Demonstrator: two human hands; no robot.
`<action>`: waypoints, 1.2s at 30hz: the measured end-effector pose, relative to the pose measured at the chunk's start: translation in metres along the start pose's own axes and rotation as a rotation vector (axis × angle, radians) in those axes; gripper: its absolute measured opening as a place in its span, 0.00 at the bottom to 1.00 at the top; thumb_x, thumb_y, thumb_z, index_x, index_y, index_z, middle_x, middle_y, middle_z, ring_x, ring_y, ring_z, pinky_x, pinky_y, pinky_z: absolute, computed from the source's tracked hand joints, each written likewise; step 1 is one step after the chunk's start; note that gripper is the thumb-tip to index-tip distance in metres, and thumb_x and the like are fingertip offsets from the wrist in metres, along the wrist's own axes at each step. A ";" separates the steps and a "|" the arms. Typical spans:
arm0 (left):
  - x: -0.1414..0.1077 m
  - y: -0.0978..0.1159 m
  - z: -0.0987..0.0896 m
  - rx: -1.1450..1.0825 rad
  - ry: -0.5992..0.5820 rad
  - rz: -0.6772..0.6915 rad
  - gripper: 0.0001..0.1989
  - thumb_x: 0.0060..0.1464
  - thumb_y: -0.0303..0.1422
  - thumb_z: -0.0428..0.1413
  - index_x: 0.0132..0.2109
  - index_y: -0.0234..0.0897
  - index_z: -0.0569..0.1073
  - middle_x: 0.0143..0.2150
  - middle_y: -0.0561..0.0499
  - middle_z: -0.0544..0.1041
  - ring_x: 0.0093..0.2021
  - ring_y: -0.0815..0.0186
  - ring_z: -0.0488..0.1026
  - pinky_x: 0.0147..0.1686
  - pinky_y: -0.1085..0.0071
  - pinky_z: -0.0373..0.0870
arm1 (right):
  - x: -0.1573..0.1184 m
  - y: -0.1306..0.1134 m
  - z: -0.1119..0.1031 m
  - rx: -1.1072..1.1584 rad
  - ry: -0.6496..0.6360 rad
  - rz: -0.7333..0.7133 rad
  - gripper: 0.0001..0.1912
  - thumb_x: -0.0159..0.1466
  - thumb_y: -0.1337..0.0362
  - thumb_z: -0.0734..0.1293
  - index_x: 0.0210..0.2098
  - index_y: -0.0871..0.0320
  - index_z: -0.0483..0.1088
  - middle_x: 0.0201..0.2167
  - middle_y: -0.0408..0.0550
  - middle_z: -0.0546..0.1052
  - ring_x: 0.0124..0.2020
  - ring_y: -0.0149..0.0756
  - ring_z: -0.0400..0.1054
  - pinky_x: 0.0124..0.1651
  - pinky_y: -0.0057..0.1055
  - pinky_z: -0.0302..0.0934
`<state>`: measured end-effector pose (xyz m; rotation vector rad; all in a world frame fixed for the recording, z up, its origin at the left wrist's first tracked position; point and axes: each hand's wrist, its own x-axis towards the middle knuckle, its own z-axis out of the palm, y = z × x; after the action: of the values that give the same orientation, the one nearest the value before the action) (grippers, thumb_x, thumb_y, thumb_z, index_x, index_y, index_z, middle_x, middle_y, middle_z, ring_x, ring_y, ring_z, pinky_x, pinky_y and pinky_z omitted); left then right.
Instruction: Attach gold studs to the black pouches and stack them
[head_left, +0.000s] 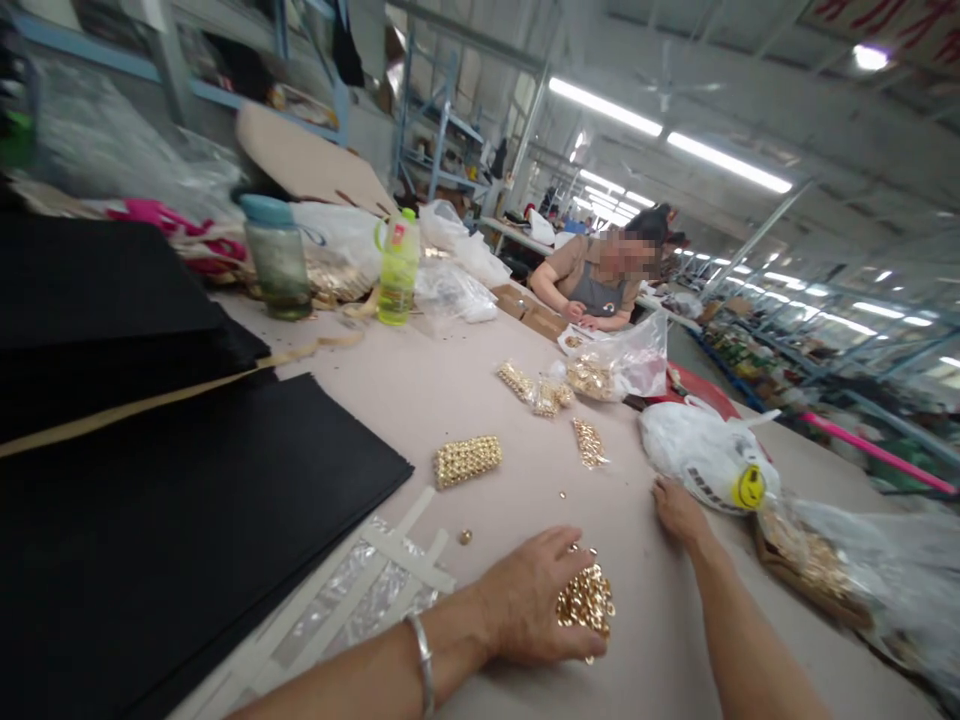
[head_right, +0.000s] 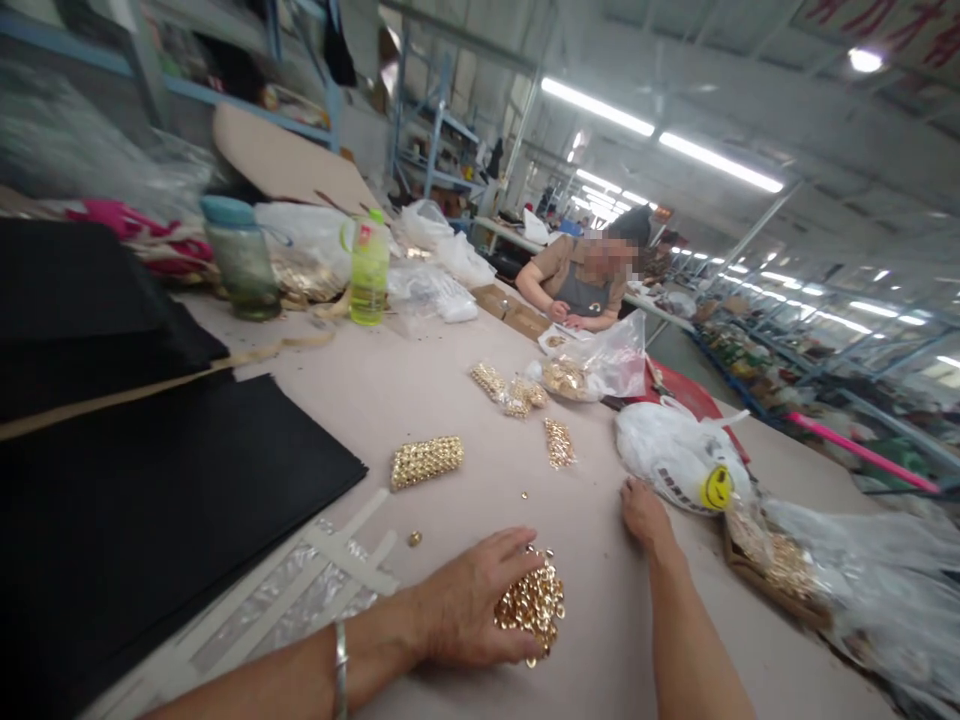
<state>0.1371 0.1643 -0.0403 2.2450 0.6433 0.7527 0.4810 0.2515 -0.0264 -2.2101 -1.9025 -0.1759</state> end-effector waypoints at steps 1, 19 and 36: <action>0.000 -0.001 0.001 -0.002 0.008 0.008 0.43 0.44 0.52 0.63 0.62 0.32 0.66 0.66 0.32 0.60 0.67 0.50 0.56 0.65 0.57 0.53 | -0.001 -0.001 0.002 -0.007 -0.025 -0.005 0.08 0.67 0.67 0.63 0.40 0.63 0.73 0.43 0.55 0.77 0.46 0.40 0.71 0.53 0.41 0.63; 0.005 0.011 -0.006 -0.042 0.132 0.163 0.21 0.50 0.41 0.62 0.49 0.36 0.75 0.49 0.44 0.78 0.51 0.56 0.73 0.55 0.64 0.67 | -0.059 -0.125 0.004 0.269 -0.147 -0.383 0.22 0.66 0.69 0.54 0.56 0.62 0.68 0.57 0.54 0.72 0.58 0.36 0.65 0.63 0.36 0.57; -0.001 -0.004 -0.069 -0.171 0.778 -0.221 0.14 0.62 0.37 0.46 0.43 0.35 0.73 0.36 0.48 0.79 0.38 0.63 0.76 0.42 0.67 0.71 | -0.141 -0.210 -0.050 0.226 -0.211 -0.642 0.15 0.68 0.69 0.56 0.40 0.59 0.74 0.44 0.52 0.77 0.47 0.39 0.68 0.55 0.34 0.59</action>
<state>0.0898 0.1963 -0.0018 1.6445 1.1100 1.5119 0.2548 0.1324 0.0081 -1.4638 -2.5440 0.1729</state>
